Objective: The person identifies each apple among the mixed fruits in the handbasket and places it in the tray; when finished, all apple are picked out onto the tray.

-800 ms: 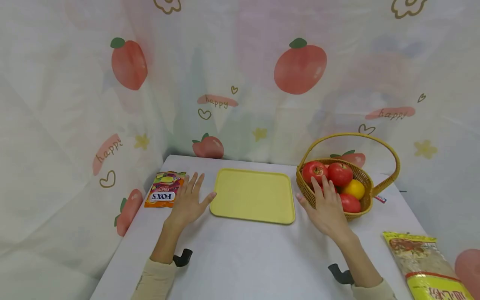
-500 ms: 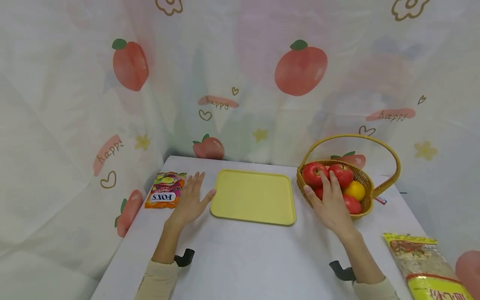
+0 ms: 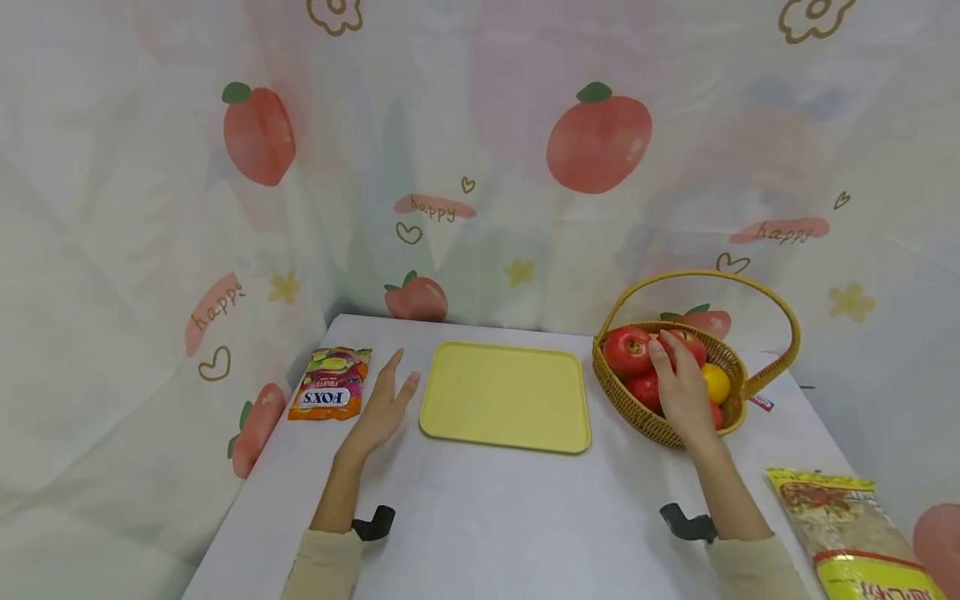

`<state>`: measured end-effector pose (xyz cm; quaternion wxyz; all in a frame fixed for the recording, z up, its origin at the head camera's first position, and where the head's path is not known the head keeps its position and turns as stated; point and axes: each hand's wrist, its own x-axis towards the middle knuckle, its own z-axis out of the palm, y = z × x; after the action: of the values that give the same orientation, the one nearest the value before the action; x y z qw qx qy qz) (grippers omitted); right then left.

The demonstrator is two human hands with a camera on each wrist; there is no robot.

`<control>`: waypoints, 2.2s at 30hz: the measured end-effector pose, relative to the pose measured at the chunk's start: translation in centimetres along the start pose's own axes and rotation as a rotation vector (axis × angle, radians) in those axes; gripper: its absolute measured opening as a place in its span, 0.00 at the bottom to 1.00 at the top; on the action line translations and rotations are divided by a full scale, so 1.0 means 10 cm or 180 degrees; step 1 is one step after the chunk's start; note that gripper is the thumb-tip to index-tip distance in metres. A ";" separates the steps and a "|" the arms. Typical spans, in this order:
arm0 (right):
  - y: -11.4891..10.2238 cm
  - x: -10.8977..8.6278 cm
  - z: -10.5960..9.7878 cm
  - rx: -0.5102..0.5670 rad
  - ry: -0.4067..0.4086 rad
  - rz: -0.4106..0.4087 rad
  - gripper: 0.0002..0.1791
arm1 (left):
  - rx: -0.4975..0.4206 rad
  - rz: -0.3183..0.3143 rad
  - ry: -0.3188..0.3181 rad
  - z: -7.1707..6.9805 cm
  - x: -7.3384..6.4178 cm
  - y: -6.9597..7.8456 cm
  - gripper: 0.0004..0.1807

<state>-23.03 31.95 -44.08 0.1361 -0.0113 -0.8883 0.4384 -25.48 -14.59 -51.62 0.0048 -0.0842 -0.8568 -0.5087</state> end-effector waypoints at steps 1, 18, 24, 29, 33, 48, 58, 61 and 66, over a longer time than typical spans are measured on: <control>0.00 0.02 -0.02 0.0074 -0.0016 0.0078 0.39 | -0.0090 -0.0020 0.0025 0.01 0.00 -0.01 0.44; 0.08 0.28 -0.09 0.1166 -0.0206 0.0638 0.44 | -0.2244 -0.0416 -0.0036 0.19 -0.06 -0.09 0.33; 0.13 0.39 -0.04 0.1040 -0.0264 0.0664 0.34 | -0.2446 -0.0627 0.0041 0.26 -0.06 -0.16 0.33; 0.19 0.43 -0.02 0.0744 -0.0380 0.0594 0.31 | -0.2395 -0.0682 -0.0025 0.30 -0.09 -0.20 0.33; 0.19 0.46 -0.01 0.0392 -0.0423 0.0476 0.29 | -0.2452 -0.0766 -0.0003 0.30 -0.10 -0.20 0.33; 0.20 0.53 -0.06 0.0566 -0.0557 0.0387 0.34 | -0.2638 -0.0772 0.0267 0.47 -0.07 -0.30 0.40; 0.19 0.53 -0.04 0.0478 -0.0310 0.0433 0.36 | -0.2327 -0.0744 0.0425 0.53 -0.03 -0.35 0.44; 0.19 0.52 -0.03 0.0597 -0.0270 0.0549 0.36 | -0.2281 -0.0768 0.0460 0.53 -0.04 -0.33 0.44; 0.19 0.52 0.00 0.0810 -0.0167 0.0677 0.35 | -0.2292 -0.0818 0.0503 0.52 -0.04 -0.32 0.44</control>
<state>-28.26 33.85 -44.41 0.0660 -0.0764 -0.8227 0.5594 -25.15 -11.58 -56.96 -0.0228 0.0670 -0.6240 -0.7782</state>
